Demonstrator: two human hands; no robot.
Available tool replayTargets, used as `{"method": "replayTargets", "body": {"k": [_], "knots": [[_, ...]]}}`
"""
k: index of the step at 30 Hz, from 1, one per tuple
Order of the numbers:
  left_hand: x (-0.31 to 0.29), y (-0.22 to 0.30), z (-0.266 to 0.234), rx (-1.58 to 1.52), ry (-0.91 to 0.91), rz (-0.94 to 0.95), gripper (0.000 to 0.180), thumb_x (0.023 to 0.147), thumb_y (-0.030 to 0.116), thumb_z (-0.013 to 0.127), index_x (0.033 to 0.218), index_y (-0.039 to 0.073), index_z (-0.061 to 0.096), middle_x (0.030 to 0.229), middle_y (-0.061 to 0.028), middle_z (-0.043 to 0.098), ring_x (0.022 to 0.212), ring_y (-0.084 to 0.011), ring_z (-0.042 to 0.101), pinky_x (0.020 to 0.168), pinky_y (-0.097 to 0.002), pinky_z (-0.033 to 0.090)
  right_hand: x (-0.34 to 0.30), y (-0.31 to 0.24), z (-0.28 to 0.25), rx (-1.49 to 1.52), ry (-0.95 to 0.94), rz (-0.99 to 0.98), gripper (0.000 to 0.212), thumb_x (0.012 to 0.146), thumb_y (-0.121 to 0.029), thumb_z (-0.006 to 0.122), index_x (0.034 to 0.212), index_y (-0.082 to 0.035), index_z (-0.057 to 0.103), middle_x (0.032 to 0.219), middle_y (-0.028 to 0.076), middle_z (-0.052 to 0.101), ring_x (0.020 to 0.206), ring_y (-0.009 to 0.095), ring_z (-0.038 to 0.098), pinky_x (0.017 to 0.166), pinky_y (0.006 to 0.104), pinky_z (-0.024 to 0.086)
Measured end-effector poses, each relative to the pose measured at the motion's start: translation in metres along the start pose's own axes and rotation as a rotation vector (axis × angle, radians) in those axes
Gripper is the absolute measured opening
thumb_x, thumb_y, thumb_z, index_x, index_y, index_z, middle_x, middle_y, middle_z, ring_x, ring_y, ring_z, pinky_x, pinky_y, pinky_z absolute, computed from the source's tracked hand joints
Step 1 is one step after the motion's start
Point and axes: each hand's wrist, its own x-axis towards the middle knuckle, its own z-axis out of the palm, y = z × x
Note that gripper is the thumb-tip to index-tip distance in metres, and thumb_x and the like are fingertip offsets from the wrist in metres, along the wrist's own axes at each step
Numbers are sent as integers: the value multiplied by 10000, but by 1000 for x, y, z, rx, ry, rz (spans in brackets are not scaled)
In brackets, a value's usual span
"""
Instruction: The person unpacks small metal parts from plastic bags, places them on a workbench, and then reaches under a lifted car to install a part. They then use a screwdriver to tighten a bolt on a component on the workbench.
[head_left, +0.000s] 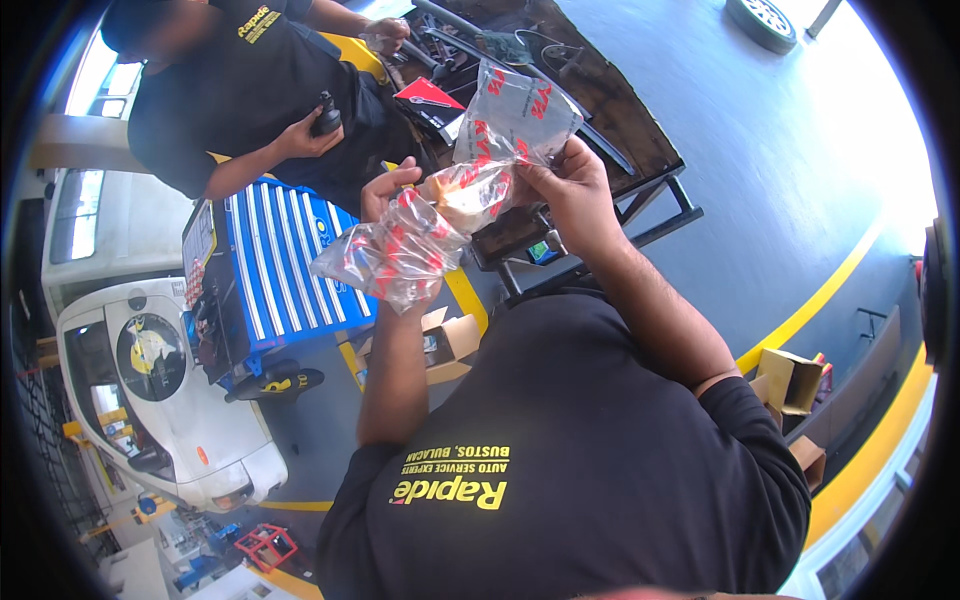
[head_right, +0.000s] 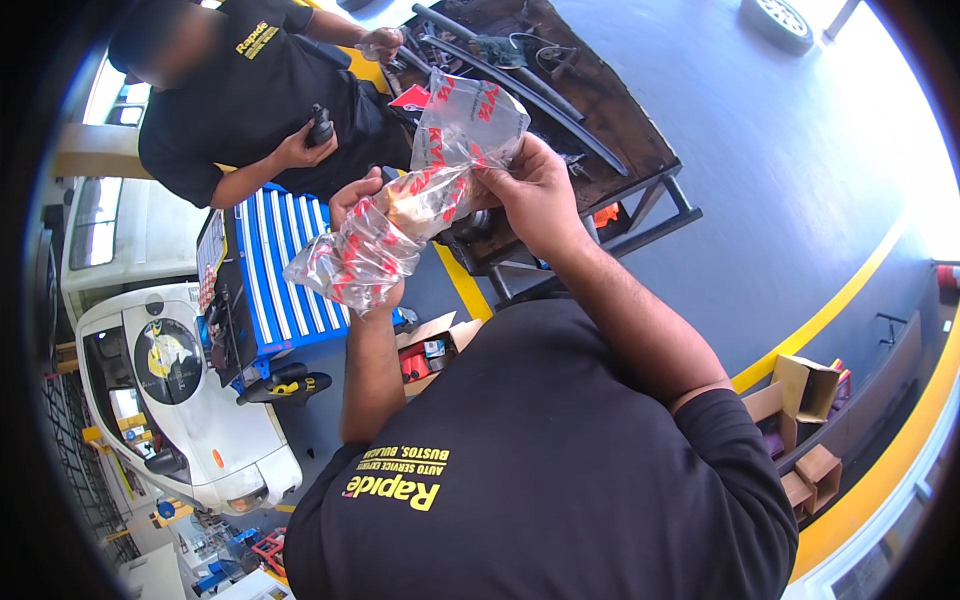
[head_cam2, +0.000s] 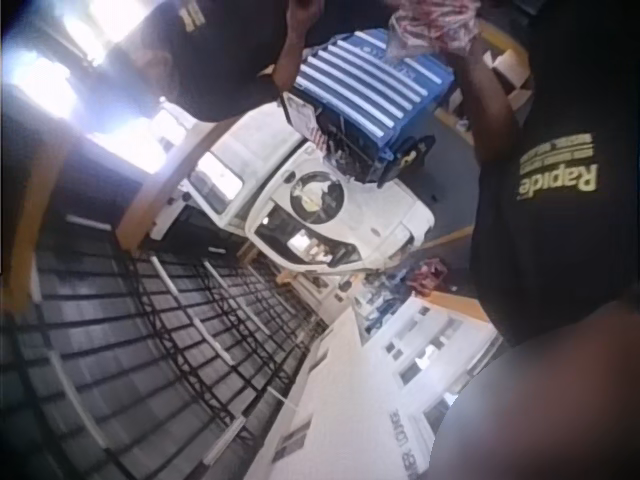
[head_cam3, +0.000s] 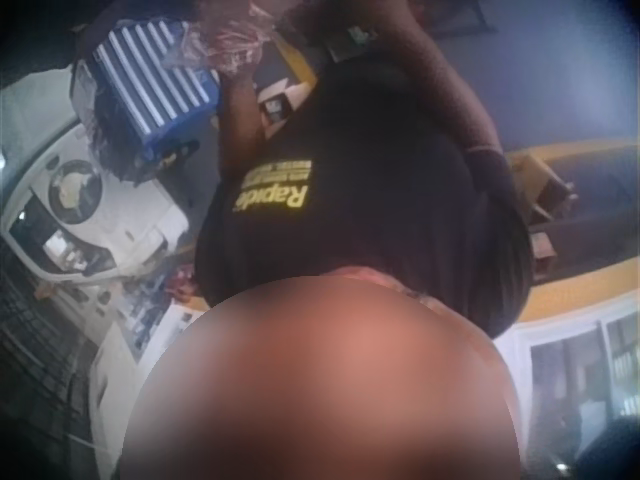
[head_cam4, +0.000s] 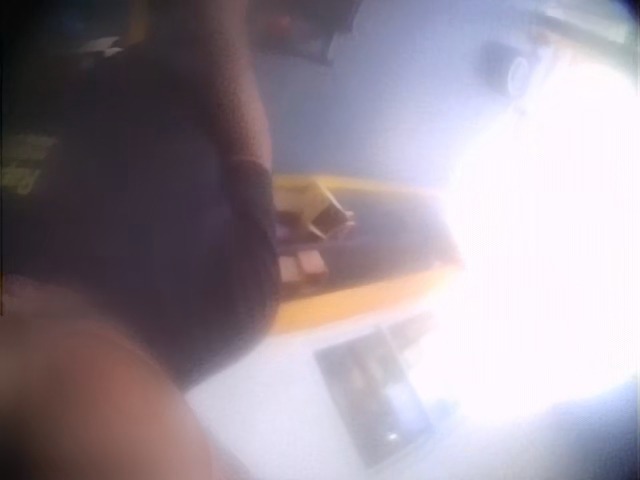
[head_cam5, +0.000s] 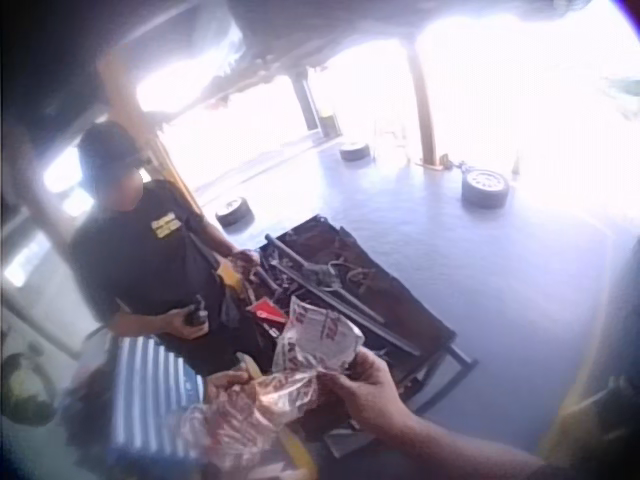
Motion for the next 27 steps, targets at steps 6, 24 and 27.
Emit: {"method": "replayTargets", "body": {"k": [6,24,27], "knots": [[-22,-24,-20,-229,82,-105,572,900,115,812,1394,18,542,1421,-151,604,1354,-278,576,1182,-446,451,15,17,-46,25,134,68,146,1002,-38,674,1134,-17,616,1011,94,741,870,176,746,754,342,658],[8,-16,-22,-415,50,-380,202,1024,127,682,1176,-7,688,1104,-90,745,952,-149,739,768,-296,651,44,-28,-127,-419,402,-109,947,936,-68,698,1632,1,59,1472,273,474,1283,345,595,1022,438,538],[16,-9,0,-389,-14,-373,179,1030,136,680,1138,-5,691,1055,-68,743,938,-132,733,780,-302,649,30,-42,-90,-484,92,-155,640,1011,-141,627,1556,1,323,1387,172,574,1288,245,577,1044,381,506]]}}
